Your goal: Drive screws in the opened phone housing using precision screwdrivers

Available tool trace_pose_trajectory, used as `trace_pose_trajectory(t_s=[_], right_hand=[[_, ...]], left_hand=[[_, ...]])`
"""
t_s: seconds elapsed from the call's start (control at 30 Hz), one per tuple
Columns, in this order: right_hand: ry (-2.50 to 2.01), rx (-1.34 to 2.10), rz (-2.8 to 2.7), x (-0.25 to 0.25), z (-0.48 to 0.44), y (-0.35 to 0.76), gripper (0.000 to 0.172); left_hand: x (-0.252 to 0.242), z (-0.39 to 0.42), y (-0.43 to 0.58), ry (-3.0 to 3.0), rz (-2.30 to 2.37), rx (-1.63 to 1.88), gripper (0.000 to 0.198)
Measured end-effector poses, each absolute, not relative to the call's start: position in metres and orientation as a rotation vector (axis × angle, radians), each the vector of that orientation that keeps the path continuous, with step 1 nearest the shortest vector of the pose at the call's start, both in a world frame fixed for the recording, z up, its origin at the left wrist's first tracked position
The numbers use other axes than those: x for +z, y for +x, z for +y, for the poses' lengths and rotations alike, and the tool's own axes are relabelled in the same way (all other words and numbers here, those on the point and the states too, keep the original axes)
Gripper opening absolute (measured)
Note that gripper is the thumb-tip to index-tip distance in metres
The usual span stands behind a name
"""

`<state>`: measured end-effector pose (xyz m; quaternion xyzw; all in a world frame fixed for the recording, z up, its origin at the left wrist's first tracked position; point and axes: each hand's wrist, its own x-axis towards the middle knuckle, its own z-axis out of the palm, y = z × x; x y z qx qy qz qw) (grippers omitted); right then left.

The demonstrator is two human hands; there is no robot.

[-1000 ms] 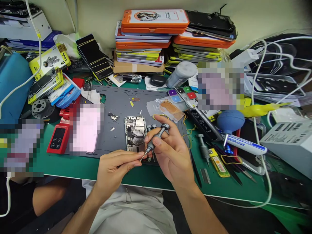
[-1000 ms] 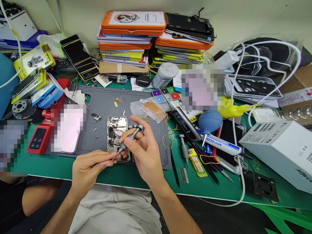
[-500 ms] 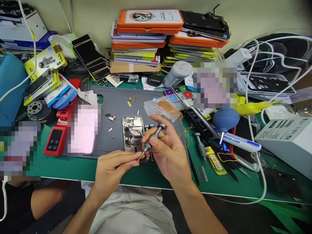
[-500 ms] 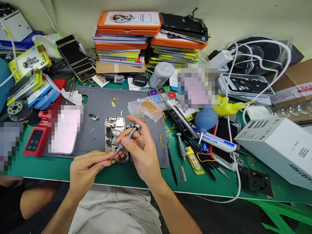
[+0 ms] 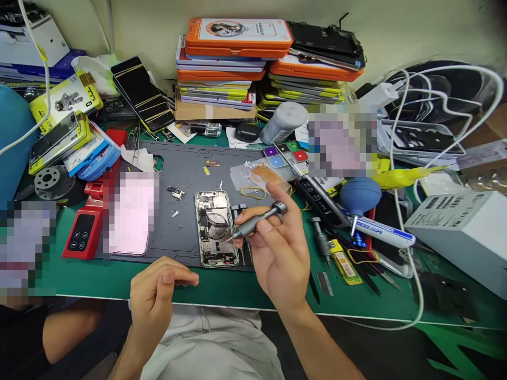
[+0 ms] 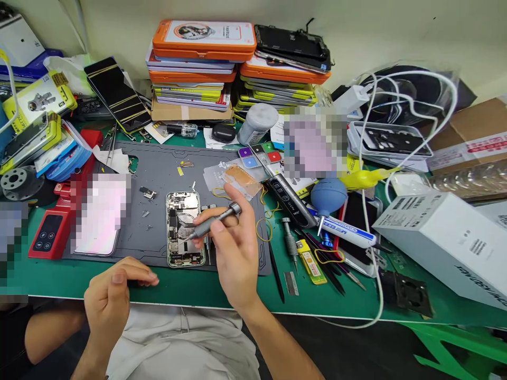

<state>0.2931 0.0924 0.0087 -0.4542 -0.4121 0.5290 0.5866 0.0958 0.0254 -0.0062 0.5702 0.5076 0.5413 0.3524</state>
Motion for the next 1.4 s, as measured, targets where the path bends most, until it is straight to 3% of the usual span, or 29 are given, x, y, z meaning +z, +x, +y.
trace_pose_trajectory(t_s=[0.1, 0.27, 0.93, 1.1, 1.27, 1.4], right_hand=[[-1.082, 0.901, -1.224, 0.0, 0.085, 0.286, 0.055], [-0.873, 0.46, -1.671, -0.018, 0.085, 0.283, 0.047], [-0.884, 0.469, -1.841, -0.024, 0.09, 0.281, 0.062], [-0.836, 0.323, -1.909, -0.02, 0.095, 0.283, 0.068], [-0.753, 0.204, -2.0, -0.006, 0.097, 0.285, 0.056], [-0.879, 0.169, -1.952, 0.001, 0.096, 0.285, 0.065]], left_hand=[[-0.007, 0.024, 0.095, 1.676, 1.305, 1.35, 0.043], [-0.006, 0.028, 0.1, 1.899, 1.313, 1.233, 0.033], [-0.012, 0.027, 0.102, 2.032, 1.288, 1.171, 0.029], [-0.014, 0.025, 0.103, 2.044, 1.305, 1.165, 0.029], [-0.014, 0.025, 0.103, 2.048, 1.308, 1.154, 0.03], [-0.012, 0.026, 0.104, 2.039, 1.323, 1.144, 0.027]])
